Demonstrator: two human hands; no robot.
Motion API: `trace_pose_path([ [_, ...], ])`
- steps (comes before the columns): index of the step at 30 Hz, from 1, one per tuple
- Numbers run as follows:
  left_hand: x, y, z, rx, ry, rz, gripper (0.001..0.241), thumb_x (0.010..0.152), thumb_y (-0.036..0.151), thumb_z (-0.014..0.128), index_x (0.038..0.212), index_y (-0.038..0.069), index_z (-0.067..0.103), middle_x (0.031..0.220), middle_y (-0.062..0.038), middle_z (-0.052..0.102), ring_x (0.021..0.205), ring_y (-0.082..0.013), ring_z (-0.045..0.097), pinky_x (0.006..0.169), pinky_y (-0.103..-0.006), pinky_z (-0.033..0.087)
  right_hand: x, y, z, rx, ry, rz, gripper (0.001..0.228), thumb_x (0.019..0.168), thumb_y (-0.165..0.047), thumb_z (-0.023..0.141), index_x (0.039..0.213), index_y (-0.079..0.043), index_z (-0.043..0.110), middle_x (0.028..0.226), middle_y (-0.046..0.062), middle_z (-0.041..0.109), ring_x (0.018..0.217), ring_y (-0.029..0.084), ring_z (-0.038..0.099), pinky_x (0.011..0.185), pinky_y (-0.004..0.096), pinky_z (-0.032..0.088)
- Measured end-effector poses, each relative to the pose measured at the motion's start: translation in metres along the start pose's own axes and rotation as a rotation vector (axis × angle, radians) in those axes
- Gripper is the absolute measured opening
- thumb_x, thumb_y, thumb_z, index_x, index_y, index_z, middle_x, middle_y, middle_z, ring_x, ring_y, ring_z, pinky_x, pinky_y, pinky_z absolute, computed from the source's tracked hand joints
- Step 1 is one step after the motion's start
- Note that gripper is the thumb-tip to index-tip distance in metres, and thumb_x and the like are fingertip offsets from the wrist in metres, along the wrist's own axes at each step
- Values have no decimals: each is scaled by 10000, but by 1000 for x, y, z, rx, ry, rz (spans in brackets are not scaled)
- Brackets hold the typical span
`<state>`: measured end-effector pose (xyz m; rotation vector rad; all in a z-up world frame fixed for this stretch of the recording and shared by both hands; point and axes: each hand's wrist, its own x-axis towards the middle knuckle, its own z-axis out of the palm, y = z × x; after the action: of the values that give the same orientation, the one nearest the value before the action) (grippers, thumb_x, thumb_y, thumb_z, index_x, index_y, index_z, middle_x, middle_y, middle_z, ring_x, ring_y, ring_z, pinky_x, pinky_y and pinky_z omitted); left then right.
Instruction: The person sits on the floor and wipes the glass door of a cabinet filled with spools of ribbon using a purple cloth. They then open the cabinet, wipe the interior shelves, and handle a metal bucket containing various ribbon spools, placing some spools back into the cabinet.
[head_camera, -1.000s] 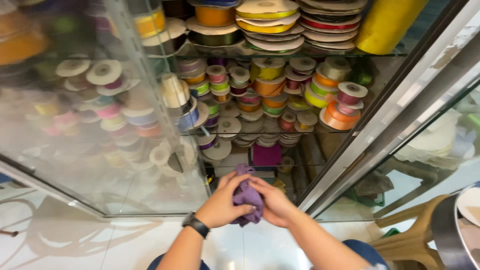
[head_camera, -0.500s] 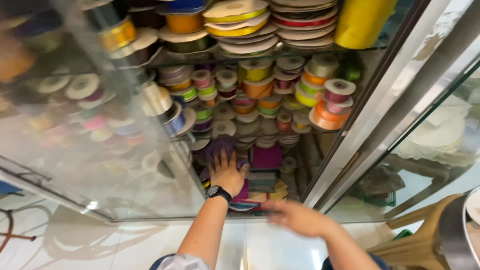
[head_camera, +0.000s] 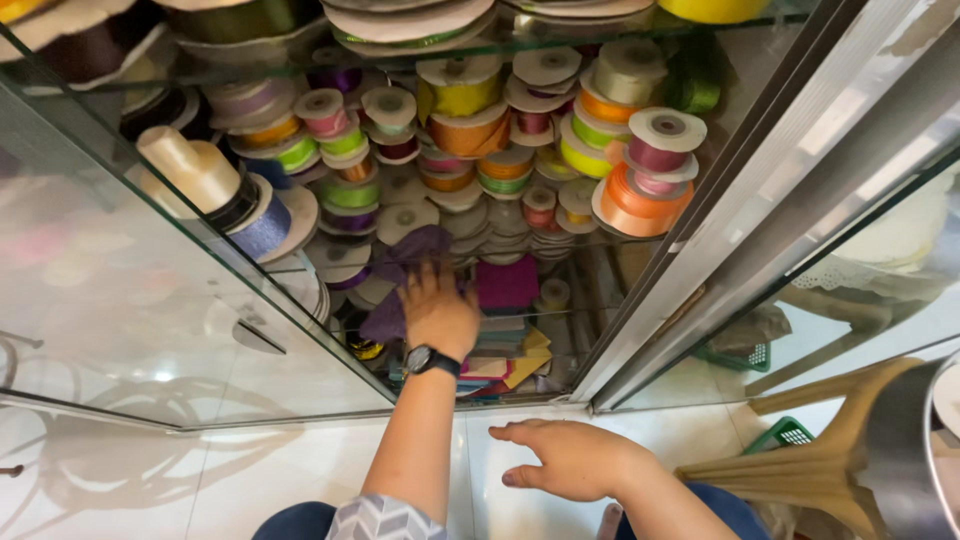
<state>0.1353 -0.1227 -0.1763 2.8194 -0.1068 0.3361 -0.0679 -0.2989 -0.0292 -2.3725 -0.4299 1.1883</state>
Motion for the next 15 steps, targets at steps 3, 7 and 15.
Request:
trace_pose_path([
  [3,-20,-11,5,0,161,-42,752,1001,451,551,1682,137,495,1741,-214,452,1503,-493,475,1245,-673,331,-4,-2,1,9,7,56,755,1082,-540,574,1766,-330,333,1822,-42,368,1650,205,387,1318,372,318],
  [7,-39,7,8,120,196,17,700,969,321,534,1612,45,555,1696,-300,485,1472,-551,499,1211,-718,356,0,-6,7,-60,-13,28,613,1054,-606,564,1582,-295,595,1633,-21,601,1457,252,575,1184,399,437],
  [15,-31,140,1,-83,-159,483,712,924,168,464,1613,15,557,1734,-320,428,1517,-455,475,1259,-590,317,19,1,21,-114,-43,-77,398,1012,-551,631,1126,-188,749,1142,66,816,964,292,706,839,443,518],
])
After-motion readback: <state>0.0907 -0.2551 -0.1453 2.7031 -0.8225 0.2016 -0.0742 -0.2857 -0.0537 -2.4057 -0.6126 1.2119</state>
